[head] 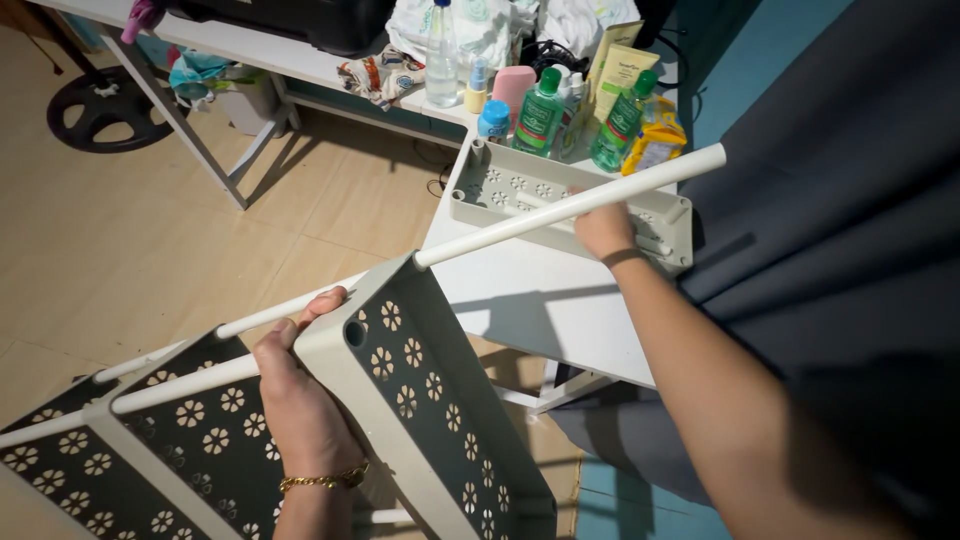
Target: The person assembles a white plastic three-tier storage rack by inserting white poles into the shelves and stacking them. The person handles the shelves and poles by hand, aligning and securing each tier in sequence.
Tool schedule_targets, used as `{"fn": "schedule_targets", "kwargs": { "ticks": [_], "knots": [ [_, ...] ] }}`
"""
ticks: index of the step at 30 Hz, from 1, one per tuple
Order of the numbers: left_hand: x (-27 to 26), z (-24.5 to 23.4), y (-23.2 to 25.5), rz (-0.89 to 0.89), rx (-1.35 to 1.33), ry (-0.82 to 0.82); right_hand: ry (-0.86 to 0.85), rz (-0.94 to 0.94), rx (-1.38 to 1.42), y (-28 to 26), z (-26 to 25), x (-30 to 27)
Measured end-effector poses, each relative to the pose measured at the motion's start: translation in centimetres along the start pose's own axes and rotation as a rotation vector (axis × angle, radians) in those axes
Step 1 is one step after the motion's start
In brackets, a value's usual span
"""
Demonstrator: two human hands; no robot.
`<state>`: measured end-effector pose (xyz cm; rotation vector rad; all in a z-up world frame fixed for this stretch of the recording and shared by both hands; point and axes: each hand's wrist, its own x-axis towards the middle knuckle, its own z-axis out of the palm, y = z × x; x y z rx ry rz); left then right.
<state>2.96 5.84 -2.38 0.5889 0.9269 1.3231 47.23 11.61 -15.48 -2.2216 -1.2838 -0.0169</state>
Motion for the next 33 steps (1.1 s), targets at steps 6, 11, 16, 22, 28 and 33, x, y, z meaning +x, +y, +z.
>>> {"fn": "schedule_targets", "kwargs": {
  "ticks": [6,11,16,22,28,33],
  "knots": [
    [-0.6,-0.8,-0.8,-0.017,-0.052,-0.046,0.689,0.1,1.086,-1.6,-11.1,-4.0],
    [-1.2,-1.4,-1.8,-0.044,-0.044,-0.088,0.888,-0.294,0.617,-11.1,-20.2,-11.6],
    [-2.5,-2.0,-2.4,0.023,0.016,-0.157,0.592,-0.706,0.057,-22.1,-23.1,-16.4],
    [-4.2,-2.8,-2.0,0.066,0.097,-0.18,0.068,-0.742,0.015,-28.3,-21.5,-17.0],
    [-5.7,-3.5,-1.9,0.033,0.034,-0.237,-0.521,-0.326,-0.42,-30.0,-18.4,-16.5],
    [-7.2,-4.4,-2.6,0.127,0.078,-0.26,-0.667,-0.222,-0.425,-30.6,-16.8,-16.3]
  ]
}}
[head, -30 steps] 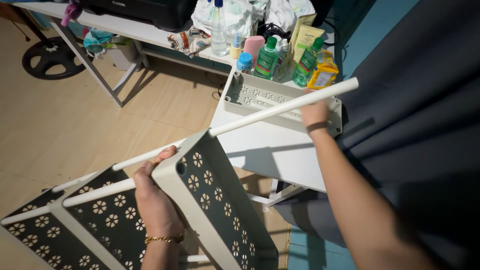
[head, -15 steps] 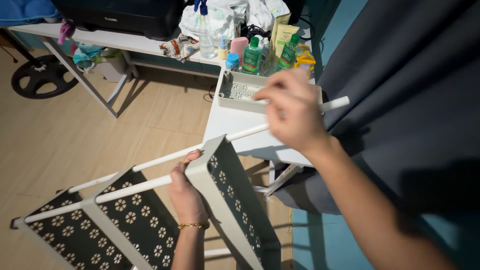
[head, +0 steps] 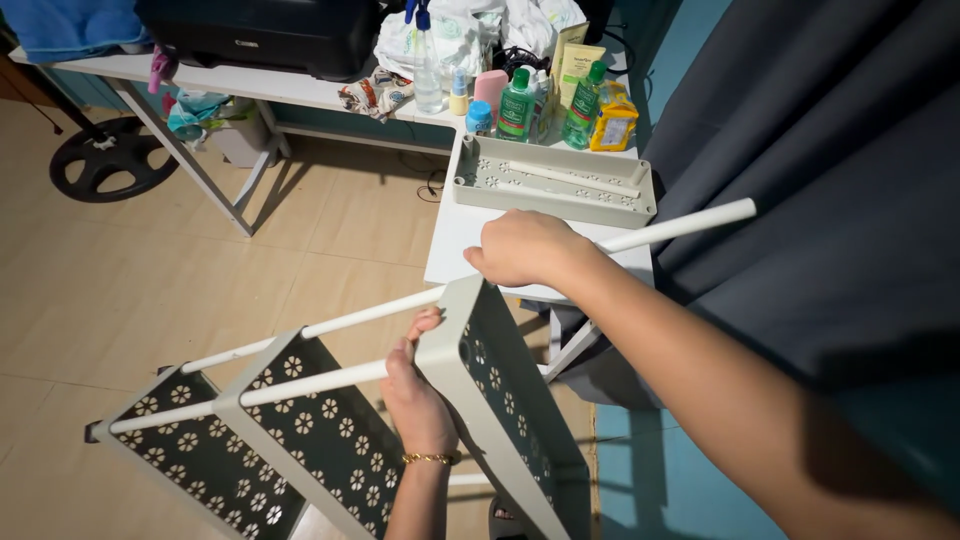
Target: The person assembles a white plastic three-tier storage rack by inserting white poles into the shelves and stacking them. The person handles the shelves and poles by hand, aligning and securing each tier in sequence.
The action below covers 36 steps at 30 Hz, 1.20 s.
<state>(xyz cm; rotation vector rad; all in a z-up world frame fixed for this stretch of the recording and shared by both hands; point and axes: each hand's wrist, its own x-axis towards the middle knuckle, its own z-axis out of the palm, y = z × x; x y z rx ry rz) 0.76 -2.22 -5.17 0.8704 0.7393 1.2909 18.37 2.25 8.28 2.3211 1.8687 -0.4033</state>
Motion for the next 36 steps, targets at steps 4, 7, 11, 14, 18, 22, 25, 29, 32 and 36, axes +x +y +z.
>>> {"fn": "schedule_targets", "kwargs": {
  "ticks": [4,7,11,14,18,22,25,29,32,36],
  "knots": [
    [-1.3,-0.3,-0.3,0.03,0.005,0.01,-0.25,0.083,0.026,-0.8,0.1,0.0],
    [-2.0,-0.3,-0.1,0.014,-0.097,-0.012,-0.259,0.053,-0.004,-1.0,0.2,-0.4],
    [-2.8,-0.2,1.0,-0.104,-0.168,0.017,-0.239,-0.003,-0.026,-1.0,0.5,-0.8],
    [-3.7,-0.3,2.2,-0.211,-0.241,0.001,-0.236,-0.015,-0.033,-1.1,0.5,-0.8],
    [-4.9,-0.5,3.1,-0.313,-0.259,-0.021,-0.256,-0.031,-0.085,-1.9,0.0,-0.9],
    [-5.8,-1.2,2.8,-0.321,-0.129,-0.084,-0.306,0.016,-0.134,-2.3,-0.8,-1.5],
    [-6.3,-2.3,2.5,-0.39,0.156,-0.08,-0.332,0.066,-0.141,-2.6,-1.4,-2.2],
    [-7.1,-3.7,1.5,-0.472,0.216,-0.073,-0.306,0.028,-0.145,-3.1,-1.5,-2.6],
    [-7.4,-5.2,0.8,-0.544,0.319,-0.095,-0.298,0.011,-0.151,-3.2,-1.2,-2.7],
    [-5.7,-8.3,2.8,-0.695,0.741,-0.335,-0.302,-0.022,-0.171,-3.4,-0.8,-2.8]
  ]
}}
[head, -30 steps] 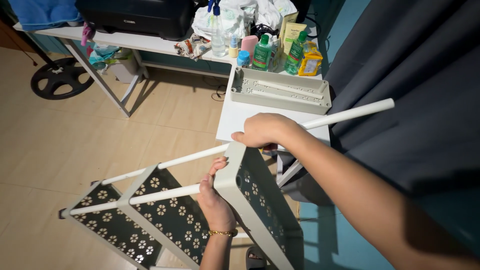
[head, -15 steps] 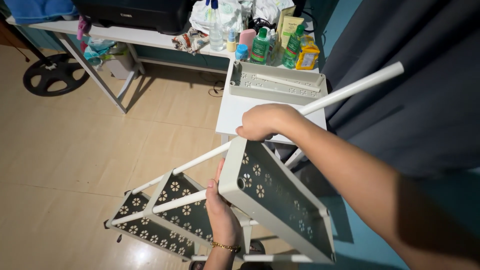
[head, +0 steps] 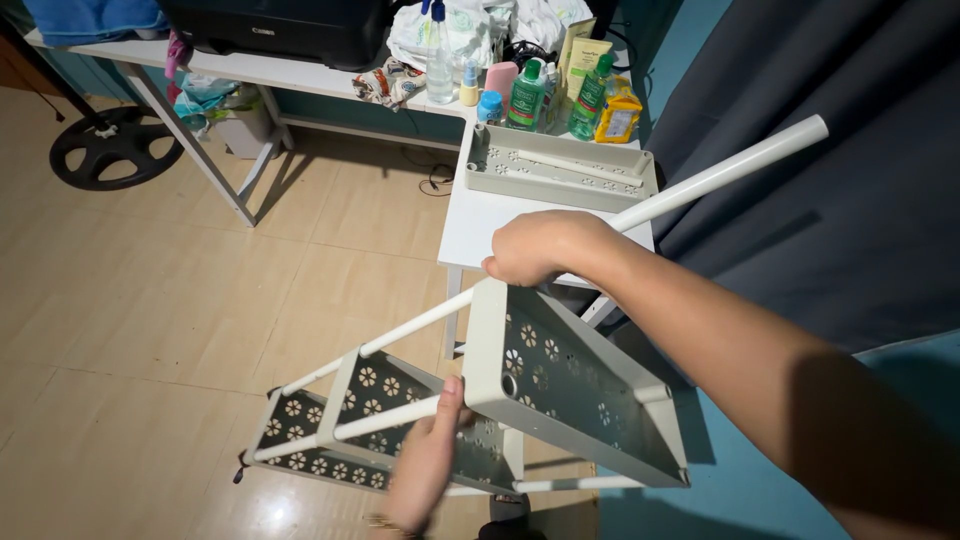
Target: The person assembles a white plastic three-tier storage rack by inserting white poles into the shelves and stacking them. The person handles the shelves and poles by hand, aligning and securing each tier in sequence.
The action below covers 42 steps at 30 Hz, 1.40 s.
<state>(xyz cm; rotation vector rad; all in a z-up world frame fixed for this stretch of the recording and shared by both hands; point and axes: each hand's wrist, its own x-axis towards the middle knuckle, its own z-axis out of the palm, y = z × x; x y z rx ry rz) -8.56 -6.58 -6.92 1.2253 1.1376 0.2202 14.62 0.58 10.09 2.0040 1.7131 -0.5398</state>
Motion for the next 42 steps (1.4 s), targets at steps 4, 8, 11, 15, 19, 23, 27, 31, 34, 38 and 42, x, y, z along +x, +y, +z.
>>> {"fn": "schedule_targets", "kwargs": {
  "ticks": [4,8,11,15,19,23,27,31,34,38,42],
  "knots": [
    [-0.5,-8.0,2.1,-0.059,0.322,-0.232,-0.018,0.005,-0.028,-0.6,0.1,-0.5],
    [2.7,-7.8,5.5,0.178,0.198,0.242,-0.037,0.013,-0.048,-2.0,0.0,-1.4],
    [6.1,-4.1,7.3,0.476,0.163,0.121,-0.033,0.001,-0.054,-3.0,0.1,-2.2],
    [8.5,-0.4,7.6,0.294,0.213,-0.031,-0.049,0.016,-0.1,-3.0,0.8,-2.7],
    [8.2,0.9,6.9,0.286,0.28,0.0,-0.047,-0.035,-0.073,-2.1,2.0,-3.1],
    [6.7,1.8,7.0,0.34,0.436,0.093,-0.053,-0.124,-0.046,-0.7,2.3,-3.7],
    [5.0,1.6,8.0,0.324,0.511,0.069,-0.385,-0.145,0.255,1.9,1.1,-4.7],
    [3.6,0.7,9.5,0.376,0.61,0.097,-0.487,-0.148,0.315,2.5,0.0,-5.7],
    [2.8,-0.1,10.6,0.386,0.668,0.127,-0.3,-0.12,0.165,1.5,0.1,-7.4],
    [2.4,-2.0,12.0,0.41,0.7,0.171,0.505,-0.278,-0.285,-0.2,3.3,-11.2],
    [2.0,-2.9,12.5,0.49,0.755,0.192,0.911,-0.384,-0.454,0.4,4.2,-11.3]
  ]
}}
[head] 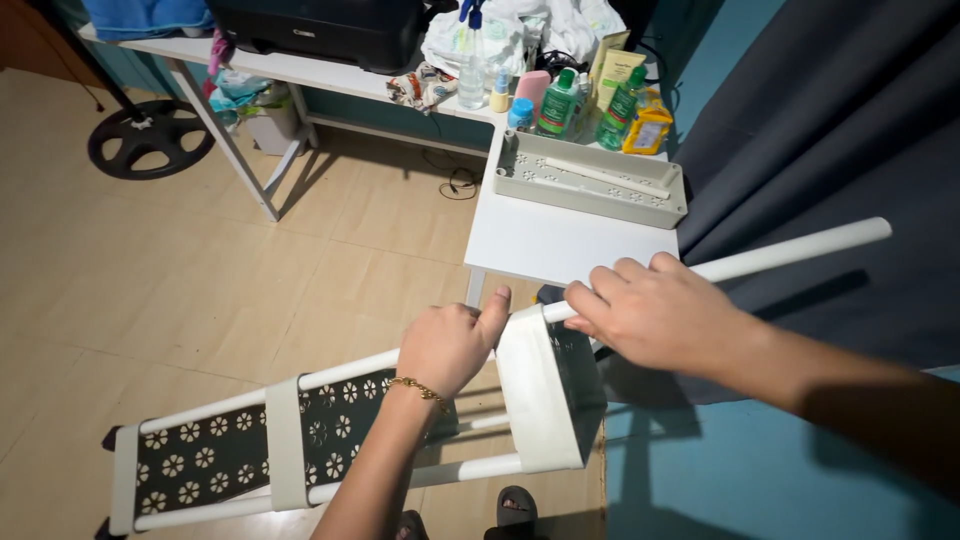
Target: The person assembles a white plastic three-tier storage rack by inserting white poles into the shelves and stacking them. The person handles the shelves and poles by hand, aligning and securing each tier in sequence.
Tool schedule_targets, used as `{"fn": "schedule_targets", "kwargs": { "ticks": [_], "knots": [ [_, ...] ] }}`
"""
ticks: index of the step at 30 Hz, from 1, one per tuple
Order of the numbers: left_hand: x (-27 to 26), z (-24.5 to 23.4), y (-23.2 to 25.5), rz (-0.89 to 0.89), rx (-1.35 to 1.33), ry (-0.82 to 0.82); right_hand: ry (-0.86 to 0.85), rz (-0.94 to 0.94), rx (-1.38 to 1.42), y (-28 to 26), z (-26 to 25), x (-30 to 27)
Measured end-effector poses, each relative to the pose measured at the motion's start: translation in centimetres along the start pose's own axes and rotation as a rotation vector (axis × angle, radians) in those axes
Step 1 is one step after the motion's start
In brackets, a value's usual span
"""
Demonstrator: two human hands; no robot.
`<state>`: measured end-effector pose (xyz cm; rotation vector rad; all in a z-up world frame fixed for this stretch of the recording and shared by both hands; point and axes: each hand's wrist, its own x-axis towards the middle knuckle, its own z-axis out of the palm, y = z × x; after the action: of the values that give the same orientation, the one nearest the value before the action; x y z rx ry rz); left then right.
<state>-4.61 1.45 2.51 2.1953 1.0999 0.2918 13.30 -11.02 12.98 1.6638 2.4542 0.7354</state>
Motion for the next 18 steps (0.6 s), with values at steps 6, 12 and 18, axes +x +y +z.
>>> {"fn": "schedule_targets", "kwargs": {
  "ticks": [6,12,18],
  "knots": [
    [0.0,-0.9,0.3,-0.084,-0.091,0.111,-0.378,0.032,0.072,1.4,0.1,1.7],
    [-0.3,-0.7,0.1,-0.109,-0.113,0.109,-0.587,0.185,0.347,2.3,-0.6,2.8],
    [-1.3,0.6,0.1,0.059,0.091,0.028,-1.412,0.45,1.007,5.2,-0.2,4.5]
  ]
}}
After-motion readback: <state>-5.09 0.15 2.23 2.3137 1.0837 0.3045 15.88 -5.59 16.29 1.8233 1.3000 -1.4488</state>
